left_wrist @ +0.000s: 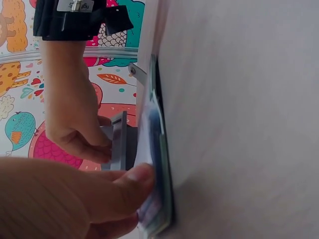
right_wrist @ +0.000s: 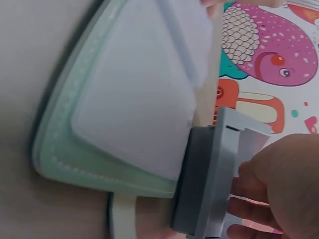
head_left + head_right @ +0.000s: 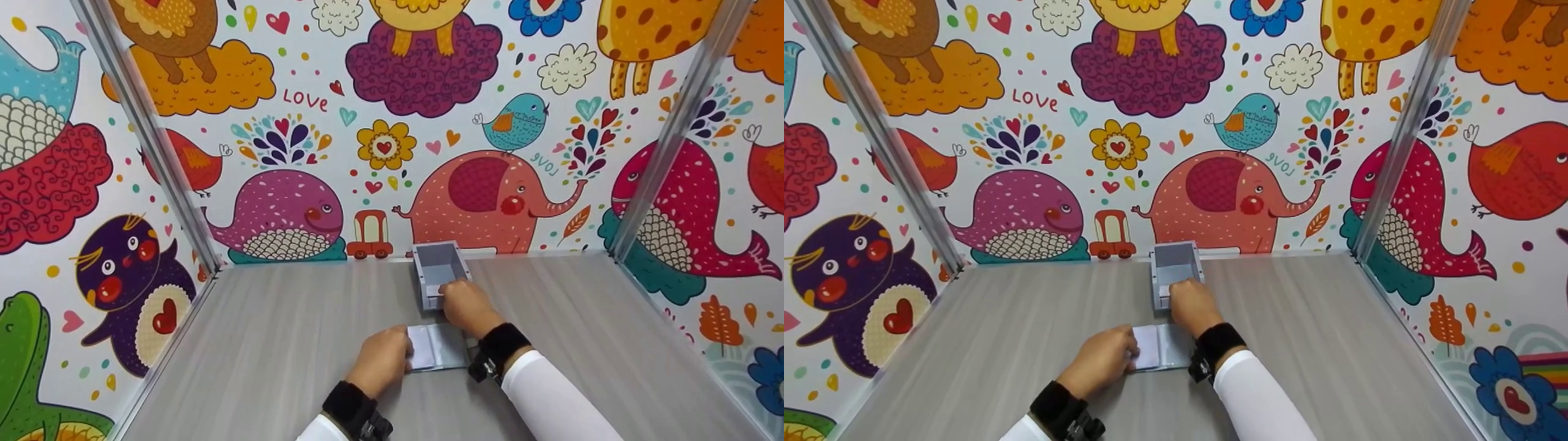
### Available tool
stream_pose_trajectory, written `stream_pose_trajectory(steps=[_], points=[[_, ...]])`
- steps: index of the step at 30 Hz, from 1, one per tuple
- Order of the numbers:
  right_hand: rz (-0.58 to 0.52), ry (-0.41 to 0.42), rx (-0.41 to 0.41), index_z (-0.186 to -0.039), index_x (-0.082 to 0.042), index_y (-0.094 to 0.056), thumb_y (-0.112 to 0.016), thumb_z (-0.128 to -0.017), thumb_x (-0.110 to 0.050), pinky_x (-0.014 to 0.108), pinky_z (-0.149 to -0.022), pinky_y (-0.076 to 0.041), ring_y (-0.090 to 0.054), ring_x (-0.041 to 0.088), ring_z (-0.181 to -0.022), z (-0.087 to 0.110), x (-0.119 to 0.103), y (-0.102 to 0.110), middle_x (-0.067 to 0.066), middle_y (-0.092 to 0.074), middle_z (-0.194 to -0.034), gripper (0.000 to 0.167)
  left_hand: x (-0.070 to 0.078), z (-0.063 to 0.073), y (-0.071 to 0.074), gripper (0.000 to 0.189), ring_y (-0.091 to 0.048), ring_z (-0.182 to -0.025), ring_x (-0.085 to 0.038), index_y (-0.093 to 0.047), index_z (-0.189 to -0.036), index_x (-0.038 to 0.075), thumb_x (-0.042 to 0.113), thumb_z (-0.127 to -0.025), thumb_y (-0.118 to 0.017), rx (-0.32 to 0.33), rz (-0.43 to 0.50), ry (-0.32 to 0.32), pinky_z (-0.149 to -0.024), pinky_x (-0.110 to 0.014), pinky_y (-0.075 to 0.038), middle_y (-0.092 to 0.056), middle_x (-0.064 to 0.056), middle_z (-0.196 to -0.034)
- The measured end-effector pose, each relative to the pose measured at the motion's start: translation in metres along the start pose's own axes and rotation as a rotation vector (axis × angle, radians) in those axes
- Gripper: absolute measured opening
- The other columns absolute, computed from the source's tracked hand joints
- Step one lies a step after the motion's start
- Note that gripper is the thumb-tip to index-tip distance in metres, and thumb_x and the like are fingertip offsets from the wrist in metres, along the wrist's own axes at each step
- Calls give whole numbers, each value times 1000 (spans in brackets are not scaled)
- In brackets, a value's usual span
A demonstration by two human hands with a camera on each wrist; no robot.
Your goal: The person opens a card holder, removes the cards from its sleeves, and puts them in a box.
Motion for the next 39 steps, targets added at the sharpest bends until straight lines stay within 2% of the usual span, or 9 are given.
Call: stream_pose_trajectory(steps=[4, 6, 8, 12, 17, 19, 32, 35, 39], points=[[-80, 40, 138, -91, 0, -82, -76, -85, 8, 54, -77, -61, -72, 37, -82, 9, -8, 10, 14, -79, -84, 11, -1, 0, -1, 22, -68, -73, -18, -78, -77, 17, 8, -71, -97, -2, -8, -3, -67, -35, -56, -73, 5, -88], [-147, 32, 170, -92, 0, -82, -77, -86, 7, 53, -78, -62, -74, 34, -83, 15, -11, 12, 13, -79, -86, 10, -1, 0, -2, 21, -70, -75, -18, -79, -79, 17, 8, -72, -97, -9, -7, 1, -68, -35, -56, -74, 5, -90], [-220, -8, 148, -95, -1, -82, -78, -88, 5, 50, -78, -63, -74, 28, -81, 20, -13, 12, 11, -79, -88, 10, -2, -1, -3, 21, -69, -76, -17, -79, -79, 17, 8, -73, -97, -18, 3, 10, -68, -35, -56, -75, 5, -90], [-353, -94, 31, -92, -4, -81, -77, -93, 0, 39, -70, -60, -66, 15, -76, 31, -19, 6, 5, -78, -86, 5, -3, -2, -3, 23, -68, -77, -17, -78, -80, 16, 7, -73, -97, -36, 33, 32, -69, -35, -57, -75, 5, -90], [-471, -123, -87, -87, -6, -80, -77, -94, -1, 27, -61, -50, -58, 10, -69, 42, -23, -1, 0, -73, -79, 9, -4, -1, -4, 24, -68, -78, -17, -78, -82, 15, 7, -72, -98, -46, 53, 45, -71, -36, -57, -74, 4, -90], [-499, -132, -104, -87, -5, -80, -77, -93, -1, 26, -59, -47, -56, 9, -68, 46, -22, -3, -1, -71, -77, 9, -4, -1, -3, 23, -69, -79, -17, -79, -83, 15, 7, -73, -97, -48, 52, 45, -71, -36, -58, -74, 4, -90], [-504, -176, -184, -85, -7, -79, -78, -91, -2, 29, -63, -49, -57, 12, -70, 55, -20, -14, -2, -69, -79, 8, -1, -4, -2, 23, -66, -79, -15, -79, -84, 13, 6, -74, -98, -78, 48, 63, -72, -35, -57, -69, 4, -91], [-506, -180, -178, -83, -6, -78, -77, -87, 1, 28, -62, -47, -55, 11, -68, 57, -20, -18, -3, -67, -76, 8, 0, -3, -1, 20, -70, -85, -17, -82, -85, 11, 5, -73, -96, -79, 65, 53, -78, -34, -60, -71, 2, -100], [-511, -193, -158, -80, -7, -78, -76, -86, 2, 28, -61, -45, -54, 12, -66, 58, -18, -21, -3, -66, -73, 11, -2, -3, -3, 19, -77, -104, -23, -85, -90, 10, 5, -75, -95, -90, 76, 61, -92, -35, -63, -78, -4, -122]])
Point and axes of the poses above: each hand's wrist, its own z-axis away from the middle knuckle, its own y-axis out of the back of the hand, x = y × z, the point moved 5 cm from there along -z, towards the middle knuckle
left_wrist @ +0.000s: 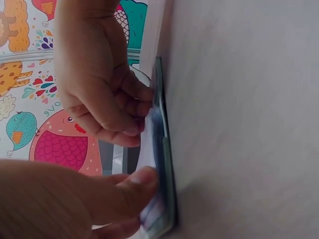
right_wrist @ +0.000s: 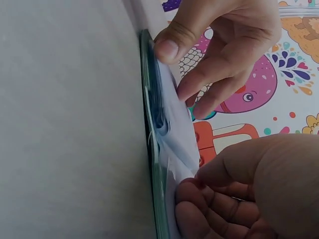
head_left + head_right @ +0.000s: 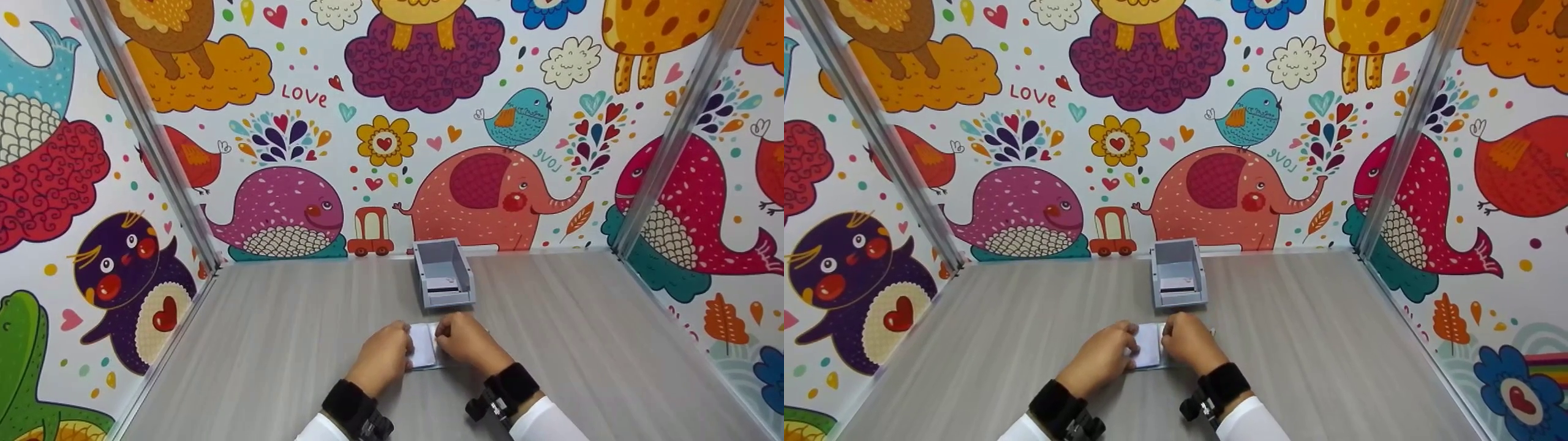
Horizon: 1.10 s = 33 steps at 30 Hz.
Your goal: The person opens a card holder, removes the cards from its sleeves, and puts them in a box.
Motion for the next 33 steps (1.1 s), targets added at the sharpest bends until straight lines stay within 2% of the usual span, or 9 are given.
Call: stream_pose_trajectory(steps=[4, 11, 18, 25, 30, 33], points=[[15, -20, 11, -80, -9, -78, -76, -86, 1, 30, -62, -46, -55, 13, -68, 0, 1, -2, -3, -66, -74, 12, -2, 0, -2, 18, -79, -114, -27, -86, -95, 9, 6, -79, -93, -17, -2, 15, -98, -37, -63, -81, -9, -133], [26, -35, 4, -81, -9, -79, -76, -87, 0, 29, -62, -46, -56, 13, -68, -1, 3, -2, -3, -67, -75, 11, -3, 0, 1, 19, -81, -109, -28, -86, -94, 9, 5, -77, -94, -27, 12, 5, -94, -39, -64, -84, -11, -131], [15, -44, 9, -80, -9, -77, -77, -87, 0, 32, -63, -46, -55, 14, -68, 0, 5, -3, -3, -65, -74, 12, -4, 0, 0, 20, -72, -90, -21, -84, -91, 10, 6, -74, -95, -43, 15, 2, -83, -37, -61, -76, 0, -104], [18, -26, 31, -79, -10, -77, -76, -84, 0, 29, -62, -43, -53, 13, -67, 1, 3, -3, -6, -62, -72, 11, -2, 2, 2, 24, -70, -86, -21, -82, -87, 12, 7, -70, -97, -3, -34, -42, -77, -37, -60, -78, -1, -99], [9, -26, 34, -79, -11, -77, -76, -84, 0, 29, -62, -44, -53, 13, -68, 1, 5, -3, -6, -62, -72, 12, -4, 1, 2, 26, -69, -83, -21, -82, -89, 11, 6, -68, -97, -4, -9, -48, -76, -38, -59, -77, 0, -92], [-22, 12, 53, -78, -10, -77, -75, -84, -1, 31, -62, -45, -54, 14, -67, 0, 9, -4, -5, -64, -71, 11, -5, 0, 2, 27, -70, -81, -21, -81, -89, 10, 5, -67, -96, -7, 12, -42, -75, -38, -59, -78, -1, -89]])
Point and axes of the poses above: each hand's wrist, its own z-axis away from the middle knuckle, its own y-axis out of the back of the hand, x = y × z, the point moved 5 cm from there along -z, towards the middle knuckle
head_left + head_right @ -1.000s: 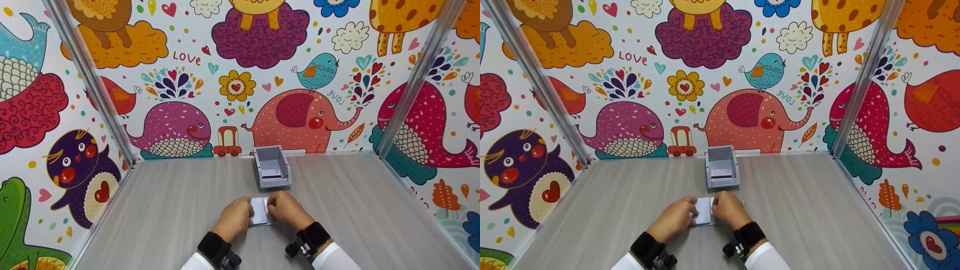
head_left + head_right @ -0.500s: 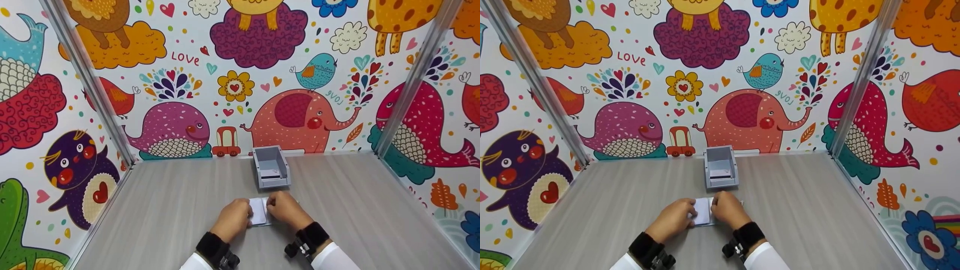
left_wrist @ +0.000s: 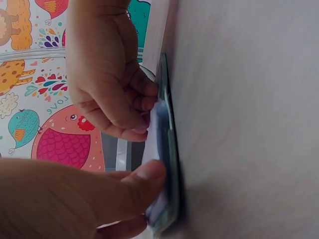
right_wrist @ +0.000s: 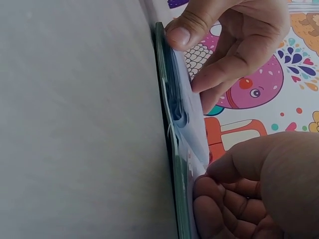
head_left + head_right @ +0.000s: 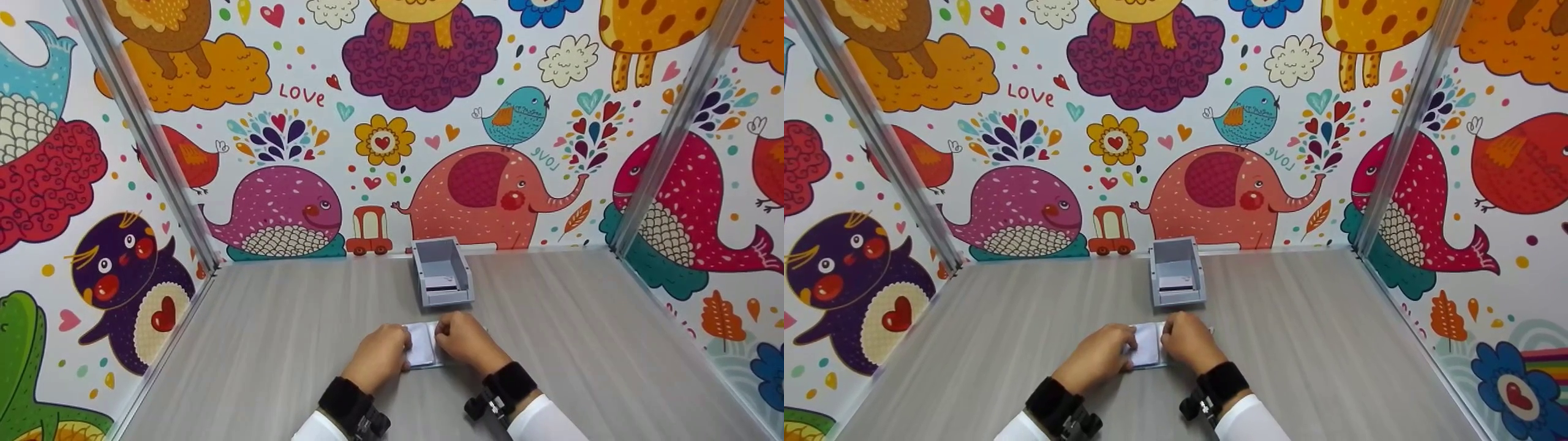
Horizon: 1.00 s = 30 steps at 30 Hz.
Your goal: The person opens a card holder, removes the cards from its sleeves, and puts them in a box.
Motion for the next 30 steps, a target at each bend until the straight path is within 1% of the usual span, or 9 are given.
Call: stream_pose_trajectory(steps=[3, 6, 10, 14, 17, 21, 24, 26, 30], points=[[-5, 75, 30, -78, -10, -77, -72, -84, -3, 32, -60, -44, -53, 14, -65, -3, 12, -6, -5, -64, -70, 10, -1, -2, -1, 28, -65, -78, -19, -79, -89, 10, 4, -68, -96, -16, 13, 11, -73, -37, -57, -76, -1, -86], [-9, 86, 37, -79, -10, -77, -72, -84, -3, 31, -59, -44, -53, 13, -65, -2, 13, -6, -5, -64, -70, 10, -1, -2, -1, 32, -63, -80, -17, -80, -96, 8, 3, -70, -97, -26, 22, 16, -75, -37, -57, -76, -1, -88], [-9, 14, 7, -78, -10, -76, -76, -85, -2, 31, -62, -46, -55, 13, -68, 2, 0, 0, -5, -65, -72, 10, -2, -1, 0, 44, -68, -87, -19, -80, -110, 5, 4, -70, -99, -25, 43, 22, -82, -39, -60, -80, -5, -98], [19, -19, -11, -78, -10, -76, -76, -86, 0, 31, -64, -47, -55, 13, -69, 3, -4, 1, -5, -65, -73, 13, -3, 0, 1, 50, -72, -93, -22, -79, -115, 4, 5, -69, -100, -22, 52, 22, -87, -40, -62, -81, -9, -104], [8, -8, -4, -78, -10, -76, -75, -86, -1, 31, -63, -47, -54, 13, -68, 3, -4, 2, -6, -63, -73, 12, -3, 0, 0, 51, -73, -95, -23, -79, -116, 4, 5, -69, -99, -20, 58, 21, -89, -41, -62, -82, -9, -106], [2, 55, 28, -78, -11, -75, -75, -85, -5, 31, -62, -46, -53, 12, -68, 2, 1, 0, -8, -62, -72, 10, -3, -1, -1, 52, -75, -97, -22, -79, -117, 4, 5, -69, -100, -27, 68, 22, -89, -40, -62, -83, -9, -108], [16, 47, 26, -79, -12, -76, -76, -85, -5, 31, -64, -46, -54, 12, -69, 2, 0, 2, -6, -64, -73, 9, -3, -1, -1, 53, -76, -100, -22, -79, -118, 4, 7, -71, -102, -36, 70, 27, -91, -41, -63, -83, -9, -111], [20, 5, 13, -79, -10, -76, -77, -85, -3, 32, -64, -47, -54, 13, -70, 4, -6, 4, -4, -66, -73, 9, -3, -2, -1, 53, -77, -103, -23, -79, -119, 4, 7, -71, -102, -35, 66, 28, -93, -42, -63, -83, -9, -112], [13, 28, 20, -78, -10, -76, -79, -84, -4, 32, -63, -46, -55, 14, -68, 1, 2, 0, -2, -66, -72, 9, -2, -2, 0, 53, -76, -104, -24, -80, -119, 5, 6, -70, -101, -25, 54, 16, -95, -42, -62, -83, -9, -112]])
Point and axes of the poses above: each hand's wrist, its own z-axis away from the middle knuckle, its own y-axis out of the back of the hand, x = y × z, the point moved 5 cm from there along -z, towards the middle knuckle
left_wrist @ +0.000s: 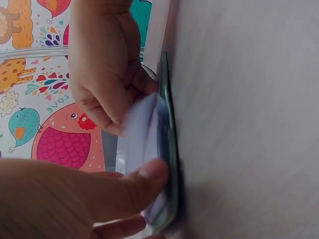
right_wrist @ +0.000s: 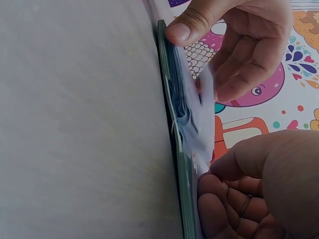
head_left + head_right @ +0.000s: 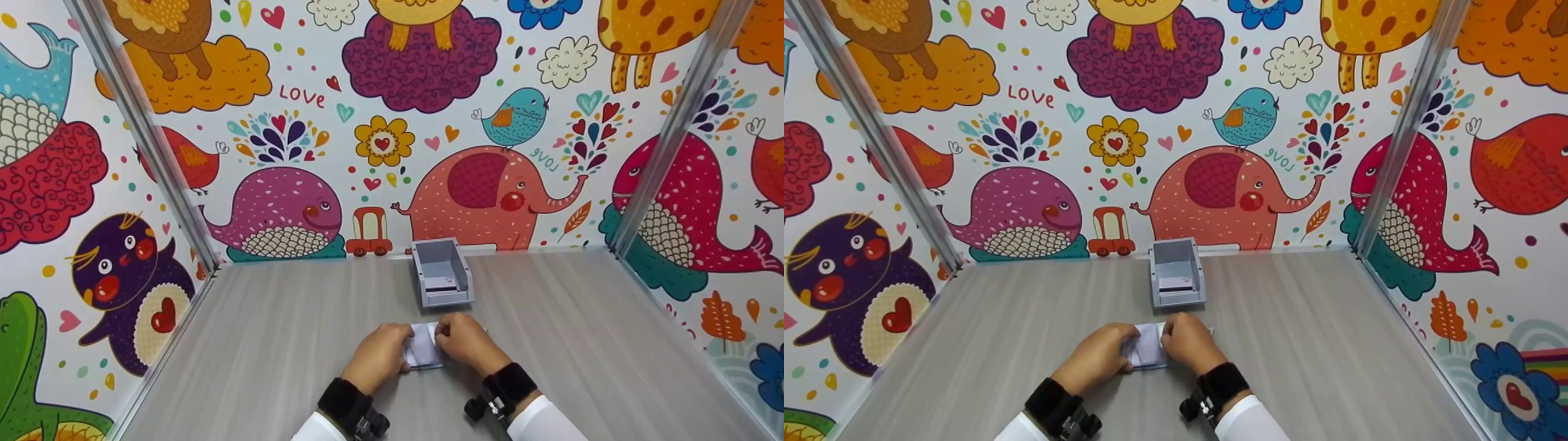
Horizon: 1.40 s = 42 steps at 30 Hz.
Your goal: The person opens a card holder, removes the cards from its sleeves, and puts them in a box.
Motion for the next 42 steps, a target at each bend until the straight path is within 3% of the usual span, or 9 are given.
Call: stream_pose_trajectory(steps=[5, 12, 17, 21, 24, 28, 32, 37, 42], points=[[-5, 40, 9, -79, -13, -75, -77, -87, -9, 31, -60, -44, -53, 11, -65, -6, 21, -11, -7, -63, -71, 9, 4, 1, 1, 52, -73, -98, -19, -81, -116, 6, 2, -68, -100, 5, -5, -64, -91, -38, -61, -82, -5, -108], [-70, -57, -74, -84, -11, -77, -85, -98, -21, 30, -63, -47, -58, 12, -69, -1, -10, 6, -3, -68, -76, 18, 6, 1, 1, 50, -68, -91, -13, -82, -112, 10, -4, -66, -97, -6, 2, -109, -86, -36, -59, -80, -2, -103], [-52, -45, -152, -92, -11, -78, -97, -87, -27, 31, -67, -51, -60, 12, -76, 0, -23, 9, -2, -71, -83, 25, 6, 2, 1, 48, -67, -89, -12, -83, -108, 13, -3, -64, -96, 5, -6, -122, -82, -35, -58, -80, 0, -101], [10, 51, -172, -95, -7, -79, -103, -75, -22, 31, -69, -52, -60, 12, -78, 2, -32, 9, 2, -74, -89, 34, 7, 4, 2, 39, -65, -83, -12, -79, -95, 15, -1, -62, -95, 37, -28, -134, -76, -33, -56, -76, 3, -93], [59, 105, -160, -95, -4, -78, -102, -70, -14, 32, -72, -54, -61, 13, -81, 4, -37, 8, 5, -74, -93, 36, 7, 5, 2, 37, -66, -83, -14, -79, -92, 14, 0, -62, -96, 54, -29, -138, -76, -32, -56, -76, 2, -94], [79, 93, -163, -93, -2, -78, -98, -70, -6, 36, -75, -57, -63, 15, -84, 6, -38, 8, 6, -75, -93, 31, 6, 5, 1, 37, -67, -83, -14, -79, -92, 14, 1, -63, -98, 50, -32, -142, -78, -32, -57, -75, 2, -95], [95, 76, -137, -89, -2, -79, -90, -73, -1, 36, -71, -58, -62, 13, -76, 4, -37, 10, 5, -75, -85, 20, 6, 6, 0, 36, -62, -82, -12, -77, -90, 13, 2, -64, -99, 50, -39, -137, -77, -31, -56, -66, 3, -94], [93, 27, -65, -89, -2, -79, -83, -81, 3, 31, -62, -51, -57, 11, -67, 3, -36, 14, 0, -70, -75, 11, 7, 8, 2, 35, -61, -80, -13, -76, -88, 13, 3, -64, -100, 61, -45, -138, -77, -31, -57, -62, 4, -92], [106, -63, 16, -92, -2, -77, -84, -79, 5, 32, -63, -50, -57, 12, -67, 2, -29, 22, 0, -67, -74, 16, 7, 7, 2, 33, -61, -79, -13, -77, -87, 13, 4, -65, -99, 60, -41, -140, -76, -31, -56, -63, 4, -90]])
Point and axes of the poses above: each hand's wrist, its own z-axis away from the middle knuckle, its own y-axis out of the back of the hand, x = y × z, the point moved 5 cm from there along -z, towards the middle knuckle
